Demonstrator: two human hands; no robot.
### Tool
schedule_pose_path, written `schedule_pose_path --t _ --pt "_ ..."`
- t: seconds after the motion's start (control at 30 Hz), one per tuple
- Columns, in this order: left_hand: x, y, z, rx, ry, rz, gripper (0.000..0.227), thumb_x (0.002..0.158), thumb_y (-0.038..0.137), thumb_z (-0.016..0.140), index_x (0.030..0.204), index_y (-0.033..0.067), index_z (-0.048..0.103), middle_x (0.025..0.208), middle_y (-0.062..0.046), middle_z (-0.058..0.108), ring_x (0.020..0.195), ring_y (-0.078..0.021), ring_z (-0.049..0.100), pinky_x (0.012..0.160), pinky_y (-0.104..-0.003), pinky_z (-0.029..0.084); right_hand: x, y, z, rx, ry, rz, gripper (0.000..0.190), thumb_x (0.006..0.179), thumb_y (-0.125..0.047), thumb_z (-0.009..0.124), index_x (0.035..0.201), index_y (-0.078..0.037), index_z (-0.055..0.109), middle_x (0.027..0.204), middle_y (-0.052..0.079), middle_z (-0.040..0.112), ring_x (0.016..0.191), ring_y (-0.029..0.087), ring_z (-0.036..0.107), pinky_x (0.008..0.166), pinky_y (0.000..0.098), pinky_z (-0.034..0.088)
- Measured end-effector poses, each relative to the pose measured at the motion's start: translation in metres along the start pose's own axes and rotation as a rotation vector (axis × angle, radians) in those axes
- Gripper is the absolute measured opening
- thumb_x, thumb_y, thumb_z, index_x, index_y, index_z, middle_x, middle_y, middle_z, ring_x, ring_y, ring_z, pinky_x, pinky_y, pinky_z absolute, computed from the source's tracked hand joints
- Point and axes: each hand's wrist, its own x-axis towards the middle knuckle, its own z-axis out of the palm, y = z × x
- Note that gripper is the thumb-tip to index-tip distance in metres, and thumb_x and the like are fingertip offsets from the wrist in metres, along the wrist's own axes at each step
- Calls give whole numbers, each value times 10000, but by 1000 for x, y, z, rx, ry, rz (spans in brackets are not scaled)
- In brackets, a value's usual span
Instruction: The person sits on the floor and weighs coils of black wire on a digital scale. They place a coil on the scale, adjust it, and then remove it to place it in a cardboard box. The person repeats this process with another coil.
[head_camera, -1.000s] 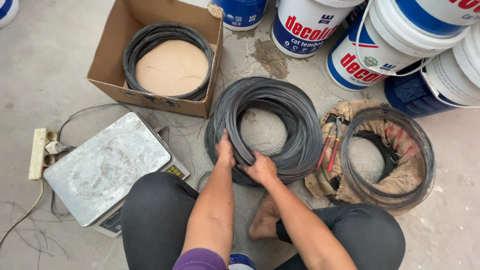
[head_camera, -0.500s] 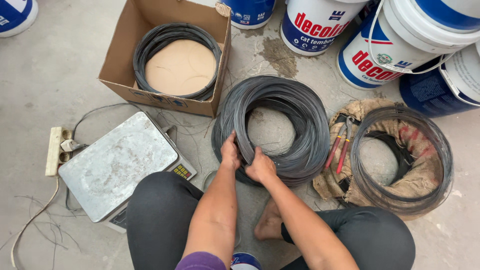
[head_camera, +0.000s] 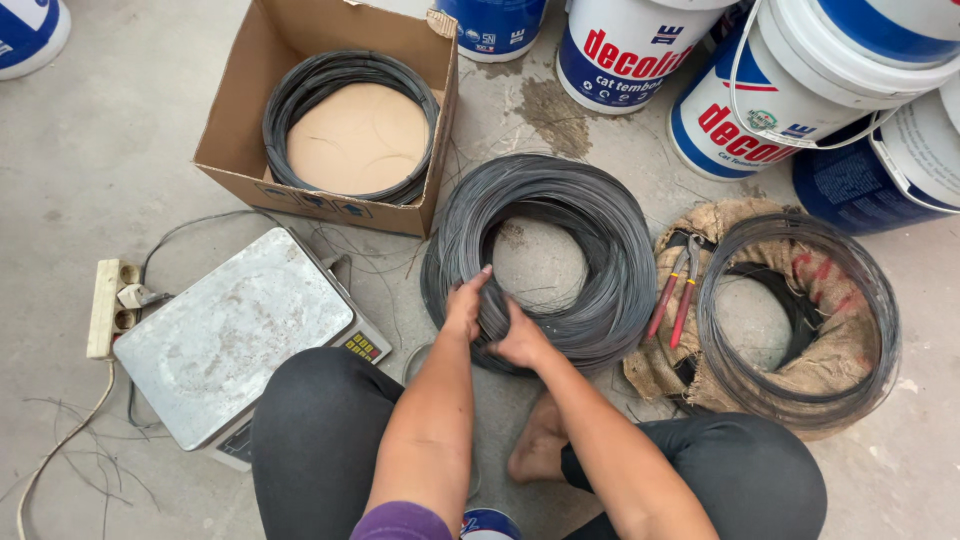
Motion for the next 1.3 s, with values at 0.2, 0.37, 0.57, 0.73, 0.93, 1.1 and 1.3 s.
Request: schedule_pose_path --t 0.2,0.37,0.57,0.73,0.93,1.1,1.3 --pt "53 -32 -9 139 97 -6 967 569 359 869 1327 77 340 1332 -208 369 1246 -378 359 938 -546 379 16 19 -2 -42 93 21 884 633 -573 663 1386 -256 327 1352 151 395 1284 341 343 1068 494 261" --pt "66 -39 -14 497 206 90 808 616 423 810 1259 113 431 1248 -136 478 1193 -306 449 956 -420 402 48 47 18 12 191 -22 463 727 -391 565 1173 -265 563 1165 84 578 1137 285 510 970 407 407" --pt "78 -49 -16 683 362 220 494 678 357 739 1090 121 604 1056 -100 614 1061 -296 561 891 -386 448 32 38 19 -409 306 -12 246 704 -369 553 927 -329 650 1031 23 532 1057 264 489 877 377 441" --pt "58 -33 -14 706 423 305 254 706 339 681 915 197 660 914 -22 660 969 -260 608 807 -369 481 24 26 22 -445 441 -152 158 690 -328 585 803 -234 643 987 32 451 1023 259 427 852 374 404" --pt "-18 20 14 906 555 397 858 706 323 730 1358 71 232 1206 -187 392 1161 -361 398 961 -484 367 25 25 32 -508 698 -382 94 660 -253 557 656 -159 548 710 53 469 812 249 518 721 377 455" --pt "34 -20 -6 915 433 153 600 794 494 563 1230 114 402 1134 -152 522 1097 -361 511 901 -483 411 52 44 65 -388 215 -62 308 742 -229 499 1031 -142 560 1017 96 572 1052 295 526 870 408 480" --pt "45 -44 -25 1175 359 150 478 899 442 316 1114 128 604 1035 -120 579 1032 -309 560 850 -430 437 57 44 64 -403 164 17 456 762 -263 547 1175 -86 470 1136 131 512 1132 312 461 932 485 412"
